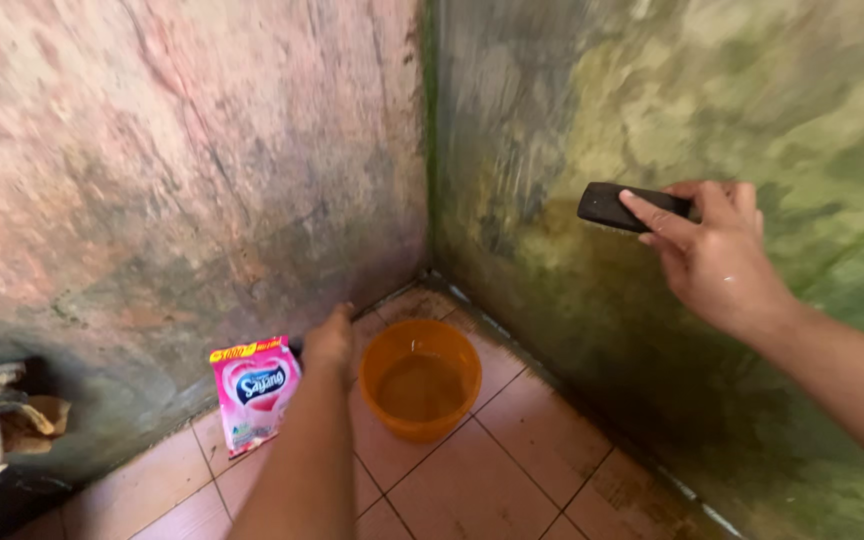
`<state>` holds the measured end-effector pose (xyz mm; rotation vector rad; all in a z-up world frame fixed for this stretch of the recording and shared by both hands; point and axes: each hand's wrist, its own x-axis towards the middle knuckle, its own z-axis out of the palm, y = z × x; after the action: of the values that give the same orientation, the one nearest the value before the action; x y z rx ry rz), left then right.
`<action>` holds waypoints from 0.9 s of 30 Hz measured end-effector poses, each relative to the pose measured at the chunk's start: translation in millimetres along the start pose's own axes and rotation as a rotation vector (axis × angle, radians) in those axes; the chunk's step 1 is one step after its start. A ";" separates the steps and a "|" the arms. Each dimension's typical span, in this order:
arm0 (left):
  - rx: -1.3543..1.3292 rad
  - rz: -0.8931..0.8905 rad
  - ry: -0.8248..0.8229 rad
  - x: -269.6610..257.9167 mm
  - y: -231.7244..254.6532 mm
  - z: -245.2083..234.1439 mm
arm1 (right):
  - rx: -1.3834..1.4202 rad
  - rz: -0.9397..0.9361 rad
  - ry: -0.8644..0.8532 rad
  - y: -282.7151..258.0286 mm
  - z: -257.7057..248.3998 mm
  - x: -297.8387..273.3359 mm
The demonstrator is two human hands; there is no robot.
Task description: The person scrubs a moldy lower wall section in a tiled bathroom using a dark sponge and water from an orange bucket. They repeatedly dip the sponge and scrub the same area while holding a pink detergent packet.
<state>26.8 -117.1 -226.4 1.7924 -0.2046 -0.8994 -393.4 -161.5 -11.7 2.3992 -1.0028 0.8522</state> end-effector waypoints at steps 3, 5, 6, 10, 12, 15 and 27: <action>0.069 -0.096 -0.040 42.0 -64.9 20.9 | -0.005 -0.035 -0.039 -2.0 8.8 0.5; 0.115 -0.059 -0.135 57.7 -107.5 31.2 | -0.030 -0.040 -0.095 -0.7 12.1 -2.6; 0.138 -0.087 -0.167 62.7 -124.8 33.1 | -0.015 -0.028 -0.101 -0.4 13.5 -4.7; 0.242 -0.388 -0.269 76.6 -151.0 35.6 | 0.010 -0.006 -0.112 -1.0 18.6 -6.2; 0.158 -0.416 -0.283 74.9 -155.0 36.6 | 0.016 -0.002 -0.135 -0.6 20.8 -6.1; 0.086 -0.333 -0.328 59.4 -149.3 33.7 | 0.046 0.012 -0.153 -3.5 24.6 -10.3; -0.162 -0.055 -0.382 -80.0 17.4 2.4 | 0.228 0.172 -0.322 -7.4 21.2 -12.2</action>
<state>-26.0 -83.6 -173.6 1.4717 -0.3172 -1.2589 -386.7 -162.6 -36.4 2.7361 -1.3109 0.6801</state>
